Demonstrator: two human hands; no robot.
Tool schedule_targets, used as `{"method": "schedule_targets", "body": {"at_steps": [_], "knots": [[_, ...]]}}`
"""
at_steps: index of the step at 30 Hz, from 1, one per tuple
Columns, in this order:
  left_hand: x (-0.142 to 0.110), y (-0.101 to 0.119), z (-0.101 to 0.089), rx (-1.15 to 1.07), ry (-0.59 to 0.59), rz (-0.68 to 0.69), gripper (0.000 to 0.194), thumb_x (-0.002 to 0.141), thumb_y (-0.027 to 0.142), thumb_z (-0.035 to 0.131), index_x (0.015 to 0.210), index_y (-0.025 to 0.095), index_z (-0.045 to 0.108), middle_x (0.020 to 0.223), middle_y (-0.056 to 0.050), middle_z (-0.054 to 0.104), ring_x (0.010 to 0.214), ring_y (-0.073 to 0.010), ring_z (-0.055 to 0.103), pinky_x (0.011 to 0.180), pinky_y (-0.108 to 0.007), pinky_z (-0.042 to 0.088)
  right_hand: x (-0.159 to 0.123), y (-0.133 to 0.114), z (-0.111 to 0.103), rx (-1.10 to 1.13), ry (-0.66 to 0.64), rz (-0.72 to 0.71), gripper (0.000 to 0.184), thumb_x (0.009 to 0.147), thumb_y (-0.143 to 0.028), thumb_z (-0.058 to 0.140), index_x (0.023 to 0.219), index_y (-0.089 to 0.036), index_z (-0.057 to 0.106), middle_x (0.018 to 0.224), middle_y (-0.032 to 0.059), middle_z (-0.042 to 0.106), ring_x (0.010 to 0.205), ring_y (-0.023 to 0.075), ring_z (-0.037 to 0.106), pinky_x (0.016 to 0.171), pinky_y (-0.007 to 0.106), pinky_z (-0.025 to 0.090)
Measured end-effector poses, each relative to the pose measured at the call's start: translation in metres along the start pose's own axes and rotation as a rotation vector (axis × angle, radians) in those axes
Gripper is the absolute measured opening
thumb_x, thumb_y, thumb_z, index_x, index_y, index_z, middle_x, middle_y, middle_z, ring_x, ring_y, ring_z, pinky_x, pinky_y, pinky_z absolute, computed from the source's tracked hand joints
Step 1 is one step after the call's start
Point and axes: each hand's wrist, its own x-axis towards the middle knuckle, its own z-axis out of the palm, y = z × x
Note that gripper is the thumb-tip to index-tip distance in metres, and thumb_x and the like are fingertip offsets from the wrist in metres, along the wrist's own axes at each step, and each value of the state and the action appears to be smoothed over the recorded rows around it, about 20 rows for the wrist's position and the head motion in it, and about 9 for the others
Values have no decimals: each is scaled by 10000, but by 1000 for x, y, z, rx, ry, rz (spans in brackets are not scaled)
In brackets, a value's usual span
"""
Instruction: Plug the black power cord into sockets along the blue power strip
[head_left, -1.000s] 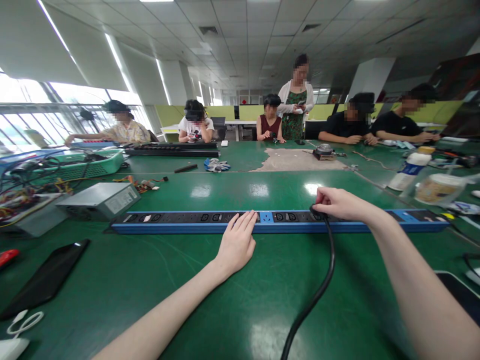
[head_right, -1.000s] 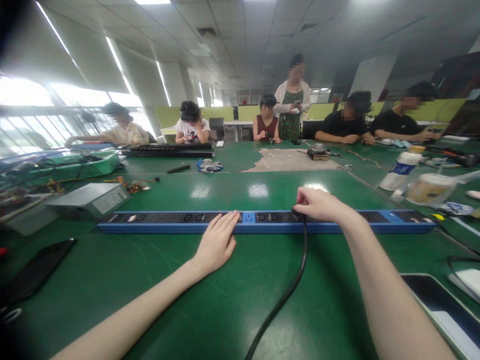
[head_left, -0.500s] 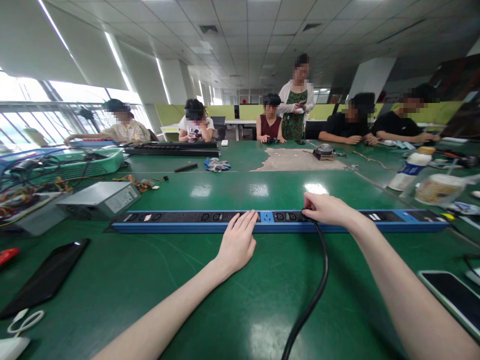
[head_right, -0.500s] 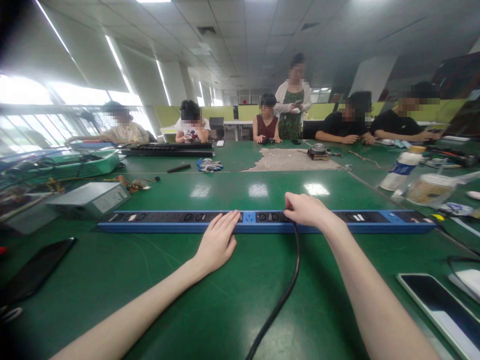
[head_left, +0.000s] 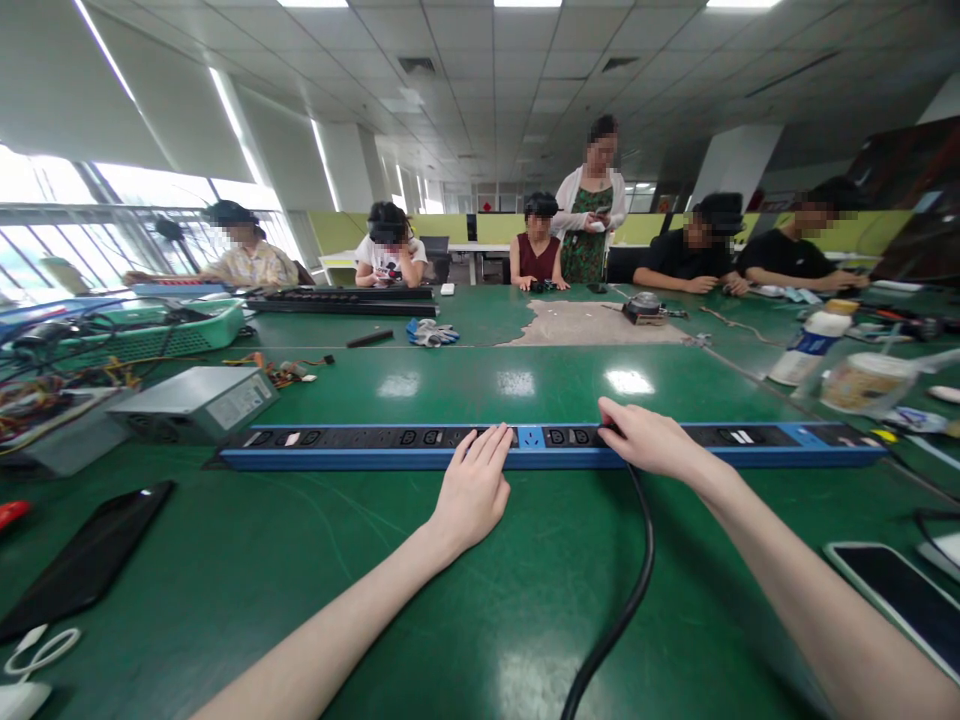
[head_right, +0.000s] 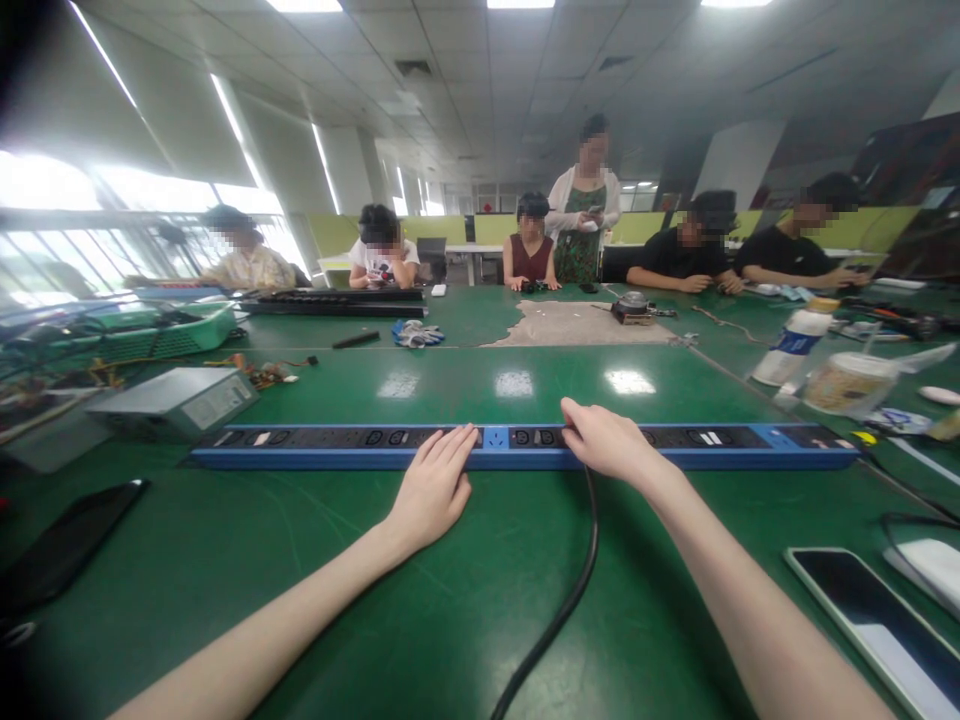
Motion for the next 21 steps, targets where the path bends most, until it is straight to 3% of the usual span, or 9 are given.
{"method": "schedule_targets", "body": {"at_steps": [4,8,12,16,18,21], "knots": [[1,1,1,8,14,5,741,897,111,482,1611,203,304,1622,-80,413,1505,-235,379,1282,-483,253,-2,-2,4,-2,49,29,165,991,-388,435,1003,-233,492,851,46,629,764,185,569,630,269,262],[1,2,1,13,11,15,736,899,107,476,1609,207,311,1622,-72,414,1508,-227,375,1283,-475,252,0,5,-2,138,44,32,147,956,-378,487,946,-231,498,813,12,636,710,162,554,628,262,296],[1,1,0,16,-8,13,724,905,111,478,1605,205,317,1630,-65,403,1511,-213,367,1291,-460,240,-2,28,-32,387,195,114,188,943,-410,527,954,-223,513,841,20,673,728,153,576,655,261,358],[2,1,0,7,-2,11,737,892,110,492,1603,208,322,1626,-72,408,1507,-225,375,1284,-475,250,-14,68,-65,626,325,160,277,951,-458,551,1085,-216,533,938,78,704,794,156,602,704,280,408],[2,1,1,2,1,11,736,893,110,487,1603,209,322,1626,-73,407,1506,-228,377,1281,-478,256,-23,92,-72,640,281,185,350,938,-494,579,1133,-205,545,904,103,703,769,157,596,692,291,398],[1,1,2,4,2,10,733,896,110,479,1604,205,318,1629,-70,402,1508,-225,374,1283,-472,254,-35,119,-72,518,96,193,447,923,-550,593,1191,-192,580,825,113,687,674,151,557,639,311,356]]}}
